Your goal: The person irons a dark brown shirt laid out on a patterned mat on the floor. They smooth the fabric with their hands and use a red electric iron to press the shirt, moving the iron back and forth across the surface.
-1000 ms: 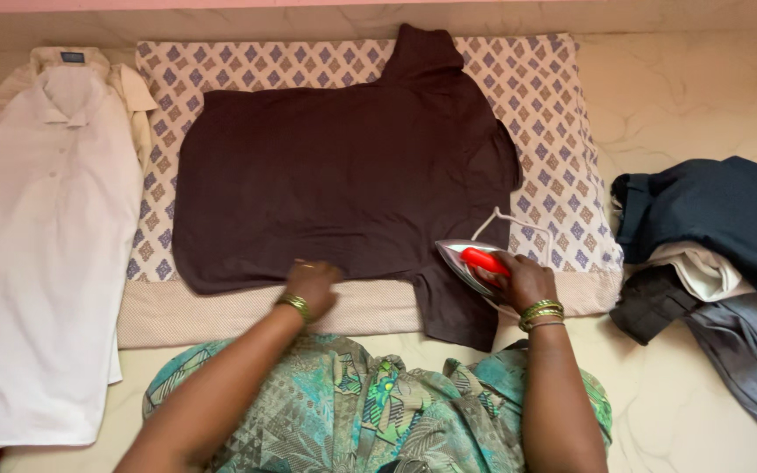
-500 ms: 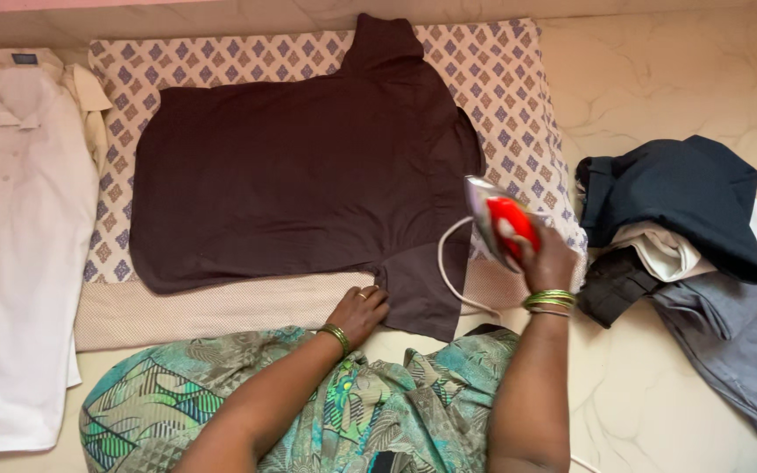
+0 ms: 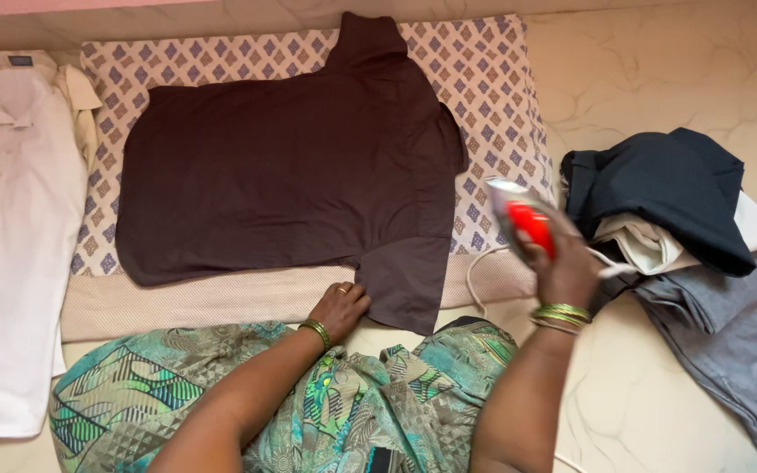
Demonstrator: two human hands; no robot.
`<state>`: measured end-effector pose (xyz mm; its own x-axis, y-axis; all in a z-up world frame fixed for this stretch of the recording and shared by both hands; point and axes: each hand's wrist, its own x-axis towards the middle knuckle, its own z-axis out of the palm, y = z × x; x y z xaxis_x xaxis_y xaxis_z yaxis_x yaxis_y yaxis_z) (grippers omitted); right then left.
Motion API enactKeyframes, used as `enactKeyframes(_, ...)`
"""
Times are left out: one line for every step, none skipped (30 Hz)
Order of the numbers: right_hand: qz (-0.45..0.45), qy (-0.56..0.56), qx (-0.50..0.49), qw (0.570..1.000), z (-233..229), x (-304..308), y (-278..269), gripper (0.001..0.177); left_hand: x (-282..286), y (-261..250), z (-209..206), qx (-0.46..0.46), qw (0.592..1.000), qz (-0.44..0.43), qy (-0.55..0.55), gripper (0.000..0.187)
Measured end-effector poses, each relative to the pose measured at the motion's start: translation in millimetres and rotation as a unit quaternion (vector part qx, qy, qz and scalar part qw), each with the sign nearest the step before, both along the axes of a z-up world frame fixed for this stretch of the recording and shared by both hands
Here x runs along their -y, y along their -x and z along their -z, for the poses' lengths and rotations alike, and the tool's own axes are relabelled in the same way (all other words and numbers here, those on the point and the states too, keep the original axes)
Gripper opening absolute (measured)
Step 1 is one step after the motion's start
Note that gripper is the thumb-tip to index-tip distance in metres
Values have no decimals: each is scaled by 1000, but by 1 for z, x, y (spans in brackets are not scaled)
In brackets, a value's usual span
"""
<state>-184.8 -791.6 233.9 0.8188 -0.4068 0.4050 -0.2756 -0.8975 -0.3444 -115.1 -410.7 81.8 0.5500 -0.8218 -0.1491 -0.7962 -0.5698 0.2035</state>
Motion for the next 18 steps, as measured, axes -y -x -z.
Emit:
enactKeyframes(-2, -25, -93, 995, 1, -18, -19, 52, 1, 3, -2, -23, 1000, -5, -11, 25)
enactKeyframes(-4, -49, -185, 982, 0, -30, -33, 52, 1, 6, -3, -31, 999, -16, 0, 23)
enactKeyframes(-39, -41, -174, 983, 4, -47, -46, 48, 0, 11, -4, -39, 999, -28, 11, 21)
enactKeyframes(-74, -34, -162, 983, 8, -62, -57, 44, -1, 15, -3, -47, 998, -39, 22, 20)
enactKeyframes(-77, -26, -246, 966, 13, -73, -65, 44, -2, 17, -3, -42, 998, -40, 27, 19)
enactKeyframes(-78, -18, -328, 941, 19, -82, -71, 46, -3, 18, -1, -37, 998, -40, 32, 17)
enactKeyframes(-114, 3, -279, 953, 27, -86, -73, 44, -3, 18, 1, -31, 998, -42, 39, 16)
enactKeyframes(-150, 24, -229, 962, 38, -94, -75, 43, -3, 18, 3, -26, 998, -39, 32, 14)
enactKeyframes(-186, 45, -177, 965, 49, -97, -77, 44, -4, 19, 4, -21, 999, -37, 26, 13)
enactKeyframes(-201, 41, -179, 962, 59, -98, -79, 42, -4, 20, 6, -16, 999, -35, 19, 13)
enactKeyframes(-216, 36, -181, 959, 70, -104, -82, 40, -5, 20, 7, -23, 999, -42, 15, 15)
enactKeyframes(-230, 31, -183, 955, 80, -108, -84, 38, -3, 20, 7, -29, 998, -48, 12, 17)
enactKeyframes(-234, 56, -173, 955, 88, -112, -87, 38, -3, 20, 8, -35, 998, -53, 8, 20)
enactKeyframes(-238, 81, -164, 954, 95, -117, -91, 38, -4, 21, 9, -27, 998, -56, 27, 21)
enactKeyframes(-240, 106, -155, 952, 99, -120, -93, 38, -4, 21, 10, -18, 997, -57, 45, 23)
enactKeyframes(-232, 100, -164, 953, 100, -121, -94, 38, -4, 21, 12, -9, 996, -57, 64, 24)
enactKeyframes(-226, 93, -174, 954, 98, -123, -95, 37, -2, 21, 14, -4, 997, -61, 53, 27)
enactKeyframes(-219, 87, -183, 954, 95, -125, -97, 36, -1, 20, 16, 1, 997, -64, 41, 30)
